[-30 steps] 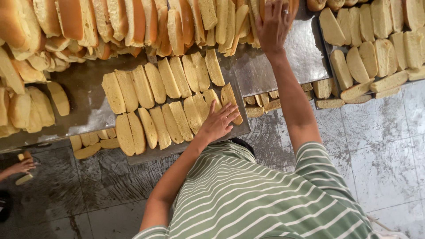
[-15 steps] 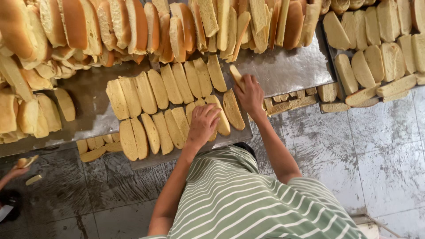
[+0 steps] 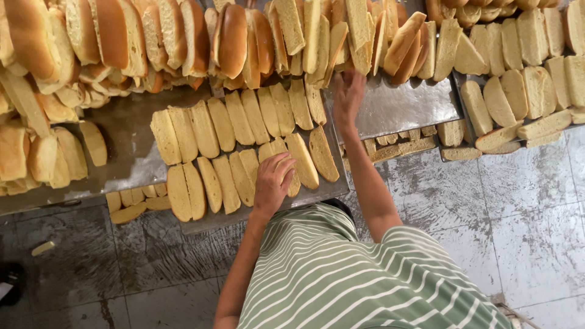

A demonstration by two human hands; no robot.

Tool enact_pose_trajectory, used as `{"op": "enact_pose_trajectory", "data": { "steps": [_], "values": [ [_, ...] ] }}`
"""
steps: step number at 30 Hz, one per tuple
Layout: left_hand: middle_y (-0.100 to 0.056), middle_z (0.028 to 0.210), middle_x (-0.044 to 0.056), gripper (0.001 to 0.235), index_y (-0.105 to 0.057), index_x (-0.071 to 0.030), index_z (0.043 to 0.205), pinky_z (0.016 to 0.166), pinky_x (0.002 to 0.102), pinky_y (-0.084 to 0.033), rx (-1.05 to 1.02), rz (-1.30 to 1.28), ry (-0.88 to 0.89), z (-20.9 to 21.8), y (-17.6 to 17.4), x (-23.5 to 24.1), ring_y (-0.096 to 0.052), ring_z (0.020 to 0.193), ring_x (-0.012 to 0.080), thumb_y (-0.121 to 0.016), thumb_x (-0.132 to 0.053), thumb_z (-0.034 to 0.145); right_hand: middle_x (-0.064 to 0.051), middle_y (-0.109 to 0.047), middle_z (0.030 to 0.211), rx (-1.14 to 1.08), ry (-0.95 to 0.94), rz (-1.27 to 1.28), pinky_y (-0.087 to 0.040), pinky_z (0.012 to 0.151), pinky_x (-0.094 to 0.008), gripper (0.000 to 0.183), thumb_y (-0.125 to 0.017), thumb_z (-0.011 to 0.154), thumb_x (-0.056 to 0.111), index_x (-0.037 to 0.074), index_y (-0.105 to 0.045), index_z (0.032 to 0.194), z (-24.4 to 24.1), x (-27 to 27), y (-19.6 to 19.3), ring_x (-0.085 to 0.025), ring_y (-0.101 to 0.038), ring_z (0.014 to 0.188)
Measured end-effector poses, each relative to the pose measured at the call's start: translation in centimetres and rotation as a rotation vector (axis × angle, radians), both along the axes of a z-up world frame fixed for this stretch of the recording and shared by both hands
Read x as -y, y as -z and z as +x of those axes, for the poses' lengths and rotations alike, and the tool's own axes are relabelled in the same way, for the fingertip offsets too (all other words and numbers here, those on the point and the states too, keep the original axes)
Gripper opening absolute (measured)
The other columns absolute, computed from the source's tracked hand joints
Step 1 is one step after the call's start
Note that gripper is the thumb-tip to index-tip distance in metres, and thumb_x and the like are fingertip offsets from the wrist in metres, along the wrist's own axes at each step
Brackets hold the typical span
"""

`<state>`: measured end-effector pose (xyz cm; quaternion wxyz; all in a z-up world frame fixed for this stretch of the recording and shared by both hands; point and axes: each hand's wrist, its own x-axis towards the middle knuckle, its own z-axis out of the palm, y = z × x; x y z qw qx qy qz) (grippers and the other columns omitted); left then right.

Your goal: The person arranges sliced bread rolls on metal trays, organizing them into neat rows. They then carry the filled trays to a wooden table and place them down, continuing to adjust the bread slices on the trays.

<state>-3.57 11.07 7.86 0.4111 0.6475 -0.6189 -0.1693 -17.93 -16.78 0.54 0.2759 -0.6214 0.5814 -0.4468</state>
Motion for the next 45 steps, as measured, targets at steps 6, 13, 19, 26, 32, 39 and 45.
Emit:
{"op": "enact_pose_trajectory", "data": {
  "steps": [6,13,19,26,32,39,45],
  "values": [
    [-0.067,0.129,0.011,0.024,-0.072,-0.009,0.117,0.104,0.045,-0.046,-0.054,0.029,0.003,-0.3,0.8,-0.4,-0.06,0.12,0.0338,-0.07,-0.012,0.094,-0.006,-0.072,0.088,-0.019,-0.036,-0.138,-0.06,0.069,-0.033,0.012,-0.07,0.099,0.019,0.007,-0.065,0.097,-0.2,5.4,-0.2,-0.016,-0.069,0.076],
    [-0.058,0.148,0.009,0.035,-0.064,-0.012,0.135,0.122,0.051,-0.035,0.29,0.048,0.257,-4.7,6.0,3.5,-0.05,0.142,0.0249,-0.065,-0.026,0.103,-0.008,-0.072,0.085,-0.035,-0.11,-0.026,-0.056,0.065,-0.032,0.032,-0.081,0.089,0.018,0.0,-0.057,0.1,0.6,1.9,-1.5,-0.017,-0.071,0.074],
    [-0.035,0.163,0.007,0.075,-0.049,-0.015,0.149,0.123,0.063,-0.007,0.475,0.206,0.481,-5.8,6.4,5.3,-0.025,0.153,0.0234,-0.067,-0.053,0.087,-0.01,-0.071,0.099,-0.059,-0.078,-0.142,-0.062,0.07,-0.029,0.008,-0.072,0.095,0.011,0.007,-0.072,0.101,-2.9,1.7,-2.5,-0.016,-0.068,0.08],
    [-0.037,0.162,0.007,0.083,-0.041,-0.015,0.153,0.124,0.064,-0.007,0.554,0.187,0.449,-5.6,6.0,5.1,-0.026,0.154,0.0253,-0.07,-0.055,0.087,-0.005,-0.07,0.094,0.221,0.011,0.319,-0.054,0.067,-0.027,0.013,-0.063,0.097,0.012,0.006,-0.07,0.107,-11.7,-13.1,-3.6,-0.014,-0.063,0.078],
    [-0.045,0.155,0.014,0.086,-0.04,-0.003,0.151,0.124,0.057,-0.017,0.48,0.185,0.395,-6.2,4.9,4.6,-0.033,0.15,0.0269,-0.078,-0.037,0.082,-0.005,-0.073,0.091,0.081,0.014,0.226,-0.056,0.074,-0.029,0.014,-0.072,0.094,0.012,0.003,-0.069,0.105,-10.7,-18.7,2.2,-0.016,-0.07,0.083],
    [-0.069,0.124,0.011,0.029,-0.068,0.0,0.12,0.126,0.053,-0.029,0.535,-0.141,0.478,-6.3,6.1,5.1,-0.061,0.127,0.0231,-0.073,-0.015,0.095,-0.011,-0.066,0.097,-0.1,-0.074,0.161,-0.055,0.074,-0.035,0.026,-0.072,0.092,0.008,0.005,-0.069,0.117,-10.2,-18.0,-0.5,-0.021,-0.066,0.084],
    [-0.07,0.122,0.01,0.03,-0.069,-0.001,0.121,0.126,0.05,-0.031,0.896,0.013,0.596,-6.5,6.8,4.3,-0.061,0.127,0.0236,-0.064,-0.009,0.093,-0.012,-0.063,0.103,-0.169,-0.19,0.171,-0.058,0.076,-0.036,0.034,-0.067,0.095,0.007,0.01,-0.07,0.129,-8.7,-18.0,-1.5,-0.024,-0.066,0.087]
  ]
}}
